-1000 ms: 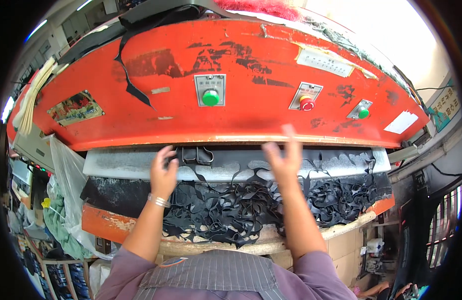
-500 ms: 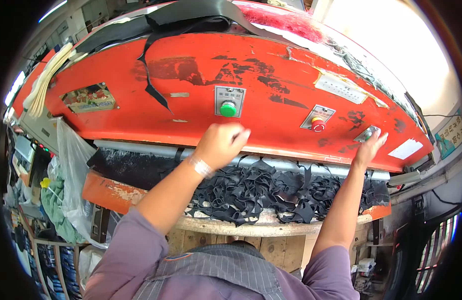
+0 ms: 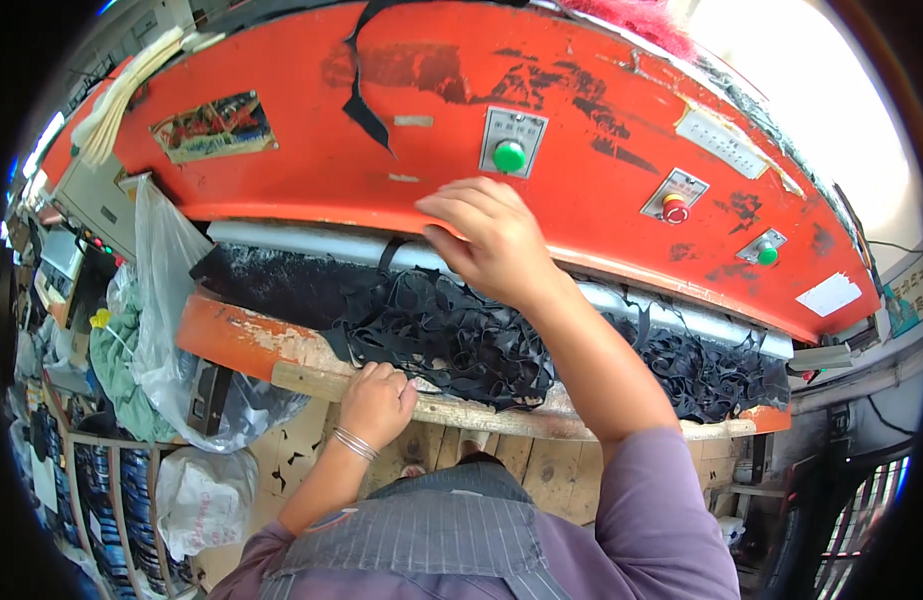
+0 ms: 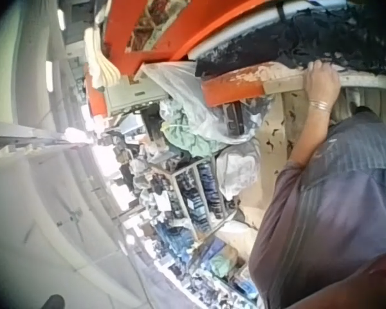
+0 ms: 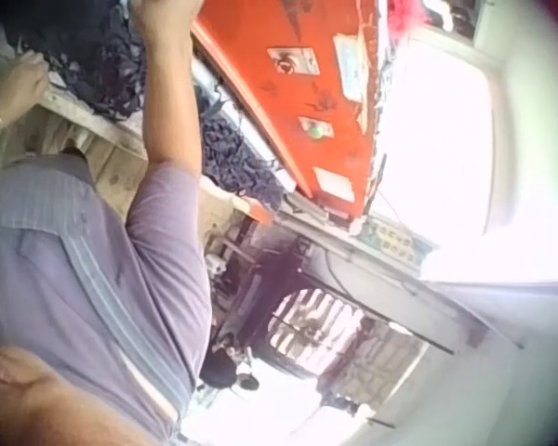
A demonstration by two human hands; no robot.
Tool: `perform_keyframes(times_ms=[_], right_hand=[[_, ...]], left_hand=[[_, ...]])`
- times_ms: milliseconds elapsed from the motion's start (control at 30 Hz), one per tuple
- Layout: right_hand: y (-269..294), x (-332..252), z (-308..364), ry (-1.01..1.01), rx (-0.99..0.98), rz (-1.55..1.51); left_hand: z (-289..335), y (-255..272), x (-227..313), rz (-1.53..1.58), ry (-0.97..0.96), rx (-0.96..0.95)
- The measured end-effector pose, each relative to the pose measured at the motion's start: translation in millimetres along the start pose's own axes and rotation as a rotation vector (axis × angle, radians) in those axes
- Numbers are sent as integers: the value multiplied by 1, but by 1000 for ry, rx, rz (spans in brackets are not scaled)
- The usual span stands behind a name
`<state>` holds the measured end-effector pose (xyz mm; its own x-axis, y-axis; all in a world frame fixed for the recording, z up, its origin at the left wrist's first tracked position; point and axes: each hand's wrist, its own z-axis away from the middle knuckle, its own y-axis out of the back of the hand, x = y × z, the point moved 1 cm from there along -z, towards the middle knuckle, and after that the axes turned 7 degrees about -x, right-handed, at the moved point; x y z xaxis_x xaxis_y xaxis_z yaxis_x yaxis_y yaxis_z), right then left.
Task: Operate a die-cutting press to cut shapes out of leather sheets using a metal mold.
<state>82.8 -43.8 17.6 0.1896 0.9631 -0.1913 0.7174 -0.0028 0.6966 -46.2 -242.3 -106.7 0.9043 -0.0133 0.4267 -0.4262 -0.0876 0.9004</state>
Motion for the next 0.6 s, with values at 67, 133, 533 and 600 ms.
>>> perform_keyframes(times_ms=[67,133,533,600], right_hand=[[-16,9,-14,18,-121,-19],[-30,23,-18,40,-289,21],[-133,111,-1,144,-695,222],[-89,130,-1,-265,-628,283]], left_hand=[[2,0,-2,5,5,-38],[5,0,-7,10,9,-125],[-118,-2,-73,-84,-109,-115],[-130,6,-69,34,-101,-92]])
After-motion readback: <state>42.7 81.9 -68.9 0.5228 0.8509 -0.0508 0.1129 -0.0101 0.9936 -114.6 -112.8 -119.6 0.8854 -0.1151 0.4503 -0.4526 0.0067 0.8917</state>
